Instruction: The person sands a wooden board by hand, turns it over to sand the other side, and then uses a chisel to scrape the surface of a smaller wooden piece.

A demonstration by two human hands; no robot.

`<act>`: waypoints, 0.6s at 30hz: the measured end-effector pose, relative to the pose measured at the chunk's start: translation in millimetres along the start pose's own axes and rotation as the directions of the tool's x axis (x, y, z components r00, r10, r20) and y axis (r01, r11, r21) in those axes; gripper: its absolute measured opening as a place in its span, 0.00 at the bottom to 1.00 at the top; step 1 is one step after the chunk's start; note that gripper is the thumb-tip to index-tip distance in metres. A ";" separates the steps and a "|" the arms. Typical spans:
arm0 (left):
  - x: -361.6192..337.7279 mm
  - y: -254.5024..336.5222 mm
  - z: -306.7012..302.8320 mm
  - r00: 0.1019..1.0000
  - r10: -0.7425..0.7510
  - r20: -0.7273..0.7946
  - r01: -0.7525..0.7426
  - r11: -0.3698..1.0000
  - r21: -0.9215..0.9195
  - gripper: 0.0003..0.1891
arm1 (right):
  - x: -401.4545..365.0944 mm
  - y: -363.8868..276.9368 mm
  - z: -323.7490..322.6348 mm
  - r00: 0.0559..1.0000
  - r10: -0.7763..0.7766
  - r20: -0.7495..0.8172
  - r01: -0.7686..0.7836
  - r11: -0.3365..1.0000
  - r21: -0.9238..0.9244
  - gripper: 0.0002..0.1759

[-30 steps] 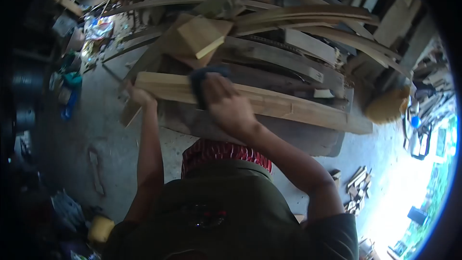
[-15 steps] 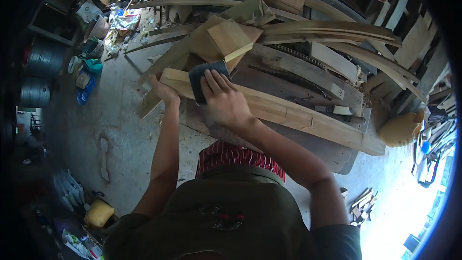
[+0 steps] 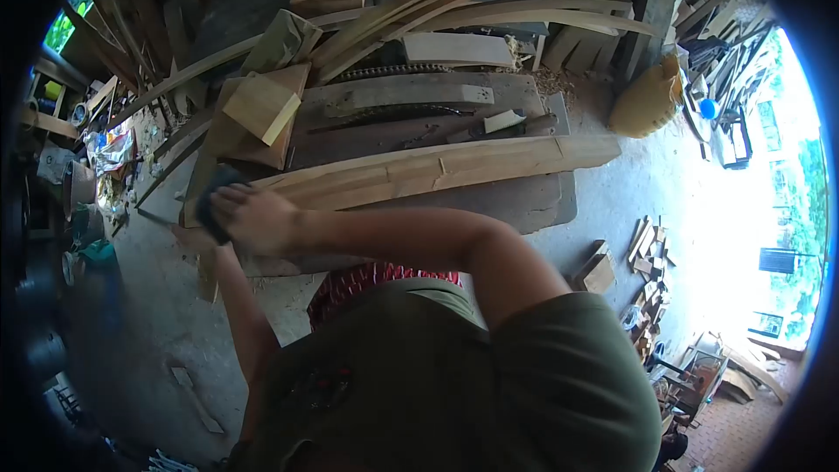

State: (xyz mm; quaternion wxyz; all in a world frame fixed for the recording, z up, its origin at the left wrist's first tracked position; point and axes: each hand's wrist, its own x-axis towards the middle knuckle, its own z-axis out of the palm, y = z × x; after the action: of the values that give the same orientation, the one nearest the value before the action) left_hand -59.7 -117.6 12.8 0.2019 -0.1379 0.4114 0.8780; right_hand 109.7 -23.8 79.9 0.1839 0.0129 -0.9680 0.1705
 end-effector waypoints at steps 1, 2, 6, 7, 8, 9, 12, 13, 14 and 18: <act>0.1 -0.8 -1.4 0.988 0.150 -0.034 -0.145 0.983 0.116 0.30 | -24.2 1.9 -18.3 0.999 0.028 0.031 -0.029 0.999 0.034 0.30; -0.3 -4.3 -4.1 0.954 0.295 -0.053 -0.275 0.932 0.235 0.31 | -38.4 4.1 -29.2 0.999 0.026 0.038 -0.027 0.999 0.037 0.30; 19.8 -6.0 -23.1 0.916 0.398 -0.051 -0.342 0.842 0.418 0.31 | -40.9 -2.5 -37.0 0.990 0.136 0.023 -0.137 0.990 0.042 0.30; 18.0 -6.1 -20.6 0.922 0.386 -0.038 -0.335 0.841 0.425 0.31 | -28.9 -4.4 -30.8 0.992 0.124 0.017 -0.122 0.990 -0.070 0.30; 13.5 -3.4 -14.6 0.923 0.375 -0.089 -0.295 0.835 0.464 0.31 | -18.3 -5.3 -20.1 0.990 0.139 0.011 -0.138 0.988 -0.075 0.30; 8.9 -1.1 -7.2 0.920 0.367 -0.139 -0.255 0.828 0.499 0.32 | -7.5 -4.6 -8.2 0.988 0.152 -0.014 -0.153 0.987 -0.056 0.30; -15.9 0.9 16.6 0.938 0.347 -0.023 -0.312 0.868 0.386 0.33 | -32.4 5.4 -27.0 0.991 0.134 0.018 -0.133 0.991 -0.025 0.29; 7.2 1.2 -4.8 0.952 0.303 0.040 -0.297 0.889 0.348 0.34 | -56.2 9.8 -42.7 0.991 0.130 0.035 -0.128 0.991 -0.050 0.29; 5.6 -0.9 -0.6 0.954 0.296 0.041 -0.292 0.892 0.345 0.34 | -84.5 14.7 -56.7 0.981 0.195 0.018 -0.194 0.980 -0.051 0.29; 11.0 -0.6 -1.1 0.918 0.396 -0.023 -0.339 0.814 0.472 0.36 | -160.9 39.4 -95.6 0.943 0.331 -0.043 -0.334 0.939 -0.088 0.29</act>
State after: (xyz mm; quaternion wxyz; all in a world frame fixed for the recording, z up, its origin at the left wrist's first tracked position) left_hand -69.0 -115.5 7.2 0.0298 -0.0567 0.6371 0.7681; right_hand 289.8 39.3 92.7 0.1663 -0.1617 -0.9605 0.1537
